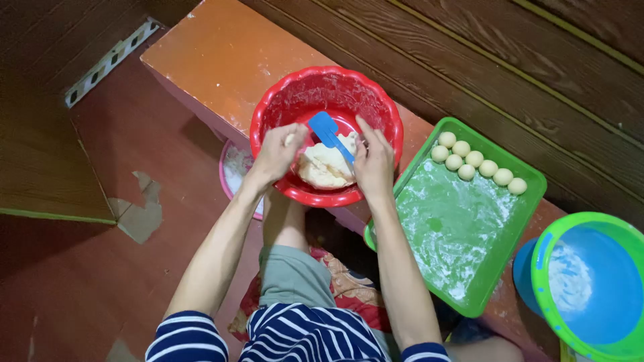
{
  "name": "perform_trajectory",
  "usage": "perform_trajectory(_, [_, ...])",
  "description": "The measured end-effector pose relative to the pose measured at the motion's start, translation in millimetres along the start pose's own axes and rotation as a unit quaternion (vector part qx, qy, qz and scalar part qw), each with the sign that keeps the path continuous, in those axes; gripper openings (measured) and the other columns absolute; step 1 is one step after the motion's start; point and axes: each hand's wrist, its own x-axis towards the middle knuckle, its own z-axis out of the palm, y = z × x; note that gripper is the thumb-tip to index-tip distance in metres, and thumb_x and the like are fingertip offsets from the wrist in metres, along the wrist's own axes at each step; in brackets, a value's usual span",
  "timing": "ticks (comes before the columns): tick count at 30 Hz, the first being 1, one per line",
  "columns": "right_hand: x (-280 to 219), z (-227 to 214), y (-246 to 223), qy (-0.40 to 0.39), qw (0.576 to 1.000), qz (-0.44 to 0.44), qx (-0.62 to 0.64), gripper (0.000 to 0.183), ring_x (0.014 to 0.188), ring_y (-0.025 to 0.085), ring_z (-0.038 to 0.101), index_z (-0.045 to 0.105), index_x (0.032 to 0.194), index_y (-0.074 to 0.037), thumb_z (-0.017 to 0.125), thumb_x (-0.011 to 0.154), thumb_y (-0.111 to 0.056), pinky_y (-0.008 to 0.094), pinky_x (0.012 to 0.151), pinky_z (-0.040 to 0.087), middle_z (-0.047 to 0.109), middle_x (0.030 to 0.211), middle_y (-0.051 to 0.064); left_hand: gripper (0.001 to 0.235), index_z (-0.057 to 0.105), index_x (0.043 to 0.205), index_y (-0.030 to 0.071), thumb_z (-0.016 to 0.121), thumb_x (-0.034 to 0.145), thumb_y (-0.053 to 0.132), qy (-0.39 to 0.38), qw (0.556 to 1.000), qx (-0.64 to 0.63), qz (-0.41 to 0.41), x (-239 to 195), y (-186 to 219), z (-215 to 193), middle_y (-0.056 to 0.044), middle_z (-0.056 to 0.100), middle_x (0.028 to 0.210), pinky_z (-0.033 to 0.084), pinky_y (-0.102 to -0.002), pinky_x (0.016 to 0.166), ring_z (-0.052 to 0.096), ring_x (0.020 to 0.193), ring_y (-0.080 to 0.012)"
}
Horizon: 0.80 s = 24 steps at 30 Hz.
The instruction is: The person sits on the floor and rolls small pieces of dough into balls using their hands. They place the finished dough balls onto a green tray that already contains several others. A red bowl containing the main dough mass and a blue bowl with flour are positioned nearby.
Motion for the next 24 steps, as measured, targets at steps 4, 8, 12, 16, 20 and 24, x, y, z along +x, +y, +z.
perform_trajectory(4, [4.4,-1.6,1.8,0.015,1.0,-0.004,0.007,0.046,0.09,0.045,0.067,0.065,0.134,-0.007,0.062,0.091,0.008,0.052,0.081,0.056,0.064,0.095,0.022,0.077,0.042,0.049,0.018,0.024,0.111,0.059,0.06,0.995,0.065,0.035,2.5,-15.6,0.5,-0.002,0.039,0.044,0.039,-0.032,0.056,0.042,0.045,-0.0172])
perform_trajectory(8, [-2.4,-2.4,1.0,0.092,0.995,-0.021,0.03,0.032,0.086,0.034,0.069,0.073,0.113,-0.01,0.059,0.09,0.008,0.041,0.077,0.056,0.065,0.089,0.013,0.076,0.041,0.047,0.017,0.031,0.113,0.053,0.102,0.988,0.097,0.069,-6.1,-1.4,-1.1,-0.002,0.038,0.042,0.036,-0.033,0.054,0.04,0.046,-0.0163])
perform_trajectory(12, [-8.0,3.1,15.0,0.157,0.986,-0.044,0.022,0.027,0.093,0.03,0.068,0.074,0.106,-0.009,0.06,0.089,0.007,0.037,0.083,0.055,0.065,0.096,0.009,0.074,0.038,0.048,0.017,0.034,0.113,0.051,0.104,0.986,0.101,0.079,-5.4,6.5,0.5,-0.005,0.038,0.045,0.034,-0.036,0.057,0.04,0.049,-0.0206])
perform_trajectory(16, [-31.3,-23.7,15.6,0.146,0.986,-0.084,0.017,0.022,0.101,0.035,0.063,0.072,0.112,-0.008,0.06,0.096,0.001,0.043,0.09,0.05,0.061,0.103,0.011,0.062,0.049,0.062,0.012,0.036,0.113,0.044,0.065,0.992,0.048,0.096,-18.4,59.7,27.3,-0.007,0.046,0.057,0.039,-0.039,0.067,0.049,0.064,-0.0222])
perform_trajectory(20, [-85.2,-64.4,9.4,0.049,0.976,0.174,0.122,0.045,0.104,0.033,0.062,0.071,0.105,-0.011,0.043,0.104,-0.046,0.041,0.091,0.05,0.063,0.108,0.014,0.068,0.052,0.134,0.003,0.023,0.109,0.06,-0.135,0.969,-0.183,0.092,-69.8,124.0,103.6,-0.02,0.05,0.137,0.024,-0.048,0.116,0.041,0.132,-0.0314])
perform_trajectory(24, [-133.4,-91.2,80.6,0.009,0.945,0.288,0.154,0.078,0.069,0.023,0.068,0.07,0.09,-0.008,0.024,0.105,-0.069,0.033,0.06,0.053,0.071,0.078,0.012,0.116,0.007,0.165,0.002,0.031,0.091,0.089,-0.285,0.917,-0.236,0.147,-77.3,105.7,187.3,-0.037,0.014,0.164,0.005,-0.062,0.124,0.006,0.152,-0.0489])
